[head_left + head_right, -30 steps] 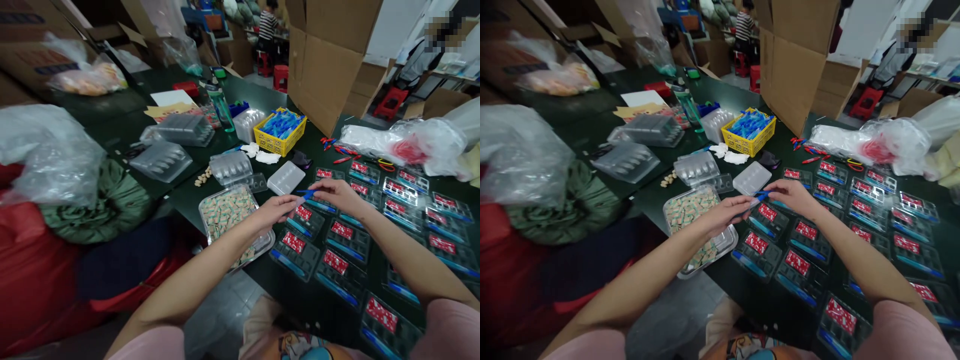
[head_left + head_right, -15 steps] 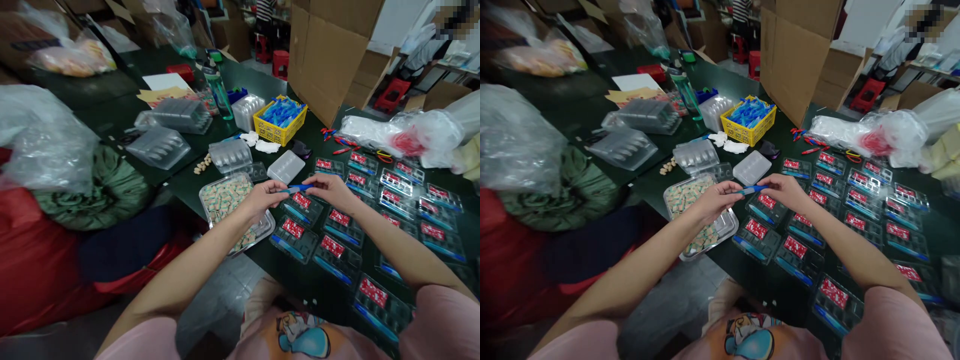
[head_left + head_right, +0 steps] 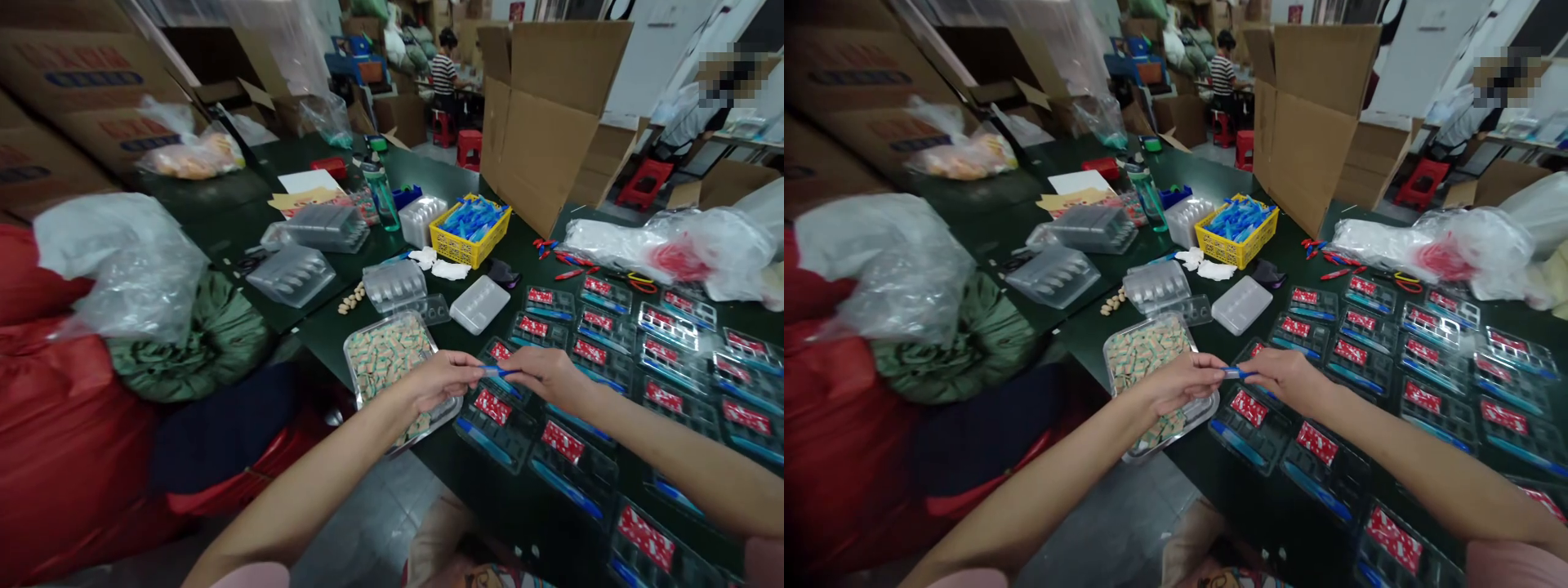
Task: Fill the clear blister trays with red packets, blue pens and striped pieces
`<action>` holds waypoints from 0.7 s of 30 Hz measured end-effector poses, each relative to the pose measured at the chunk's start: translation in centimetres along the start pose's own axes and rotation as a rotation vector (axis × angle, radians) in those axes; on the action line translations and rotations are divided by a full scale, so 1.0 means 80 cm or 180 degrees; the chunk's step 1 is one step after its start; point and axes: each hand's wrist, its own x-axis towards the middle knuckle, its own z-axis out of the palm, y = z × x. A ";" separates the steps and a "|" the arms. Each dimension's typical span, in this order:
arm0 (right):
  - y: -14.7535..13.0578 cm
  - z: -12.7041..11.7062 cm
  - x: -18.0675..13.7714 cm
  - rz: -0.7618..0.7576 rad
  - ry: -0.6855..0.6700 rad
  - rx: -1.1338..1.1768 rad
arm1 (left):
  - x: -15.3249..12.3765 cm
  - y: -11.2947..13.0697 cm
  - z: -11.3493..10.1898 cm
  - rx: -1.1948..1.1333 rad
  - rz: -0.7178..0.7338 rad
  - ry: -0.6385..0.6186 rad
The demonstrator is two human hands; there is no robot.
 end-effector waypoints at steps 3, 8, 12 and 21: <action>-0.007 0.004 -0.007 0.0013 -0.0073 0.0042 | 0.000 -0.008 -0.002 0.0103 -0.0116 -0.0088; -0.006 -0.002 -0.008 0.0677 -0.0081 0.0227 | -0.001 -0.005 0.005 0.1441 0.0612 0.0111; 0.009 -0.004 -0.004 0.1699 -0.0024 0.0772 | 0.002 0.005 0.014 0.4026 0.2136 0.0671; 0.047 -0.015 -0.021 0.1197 -0.0575 0.0155 | 0.043 0.026 0.030 0.5463 0.2119 0.0290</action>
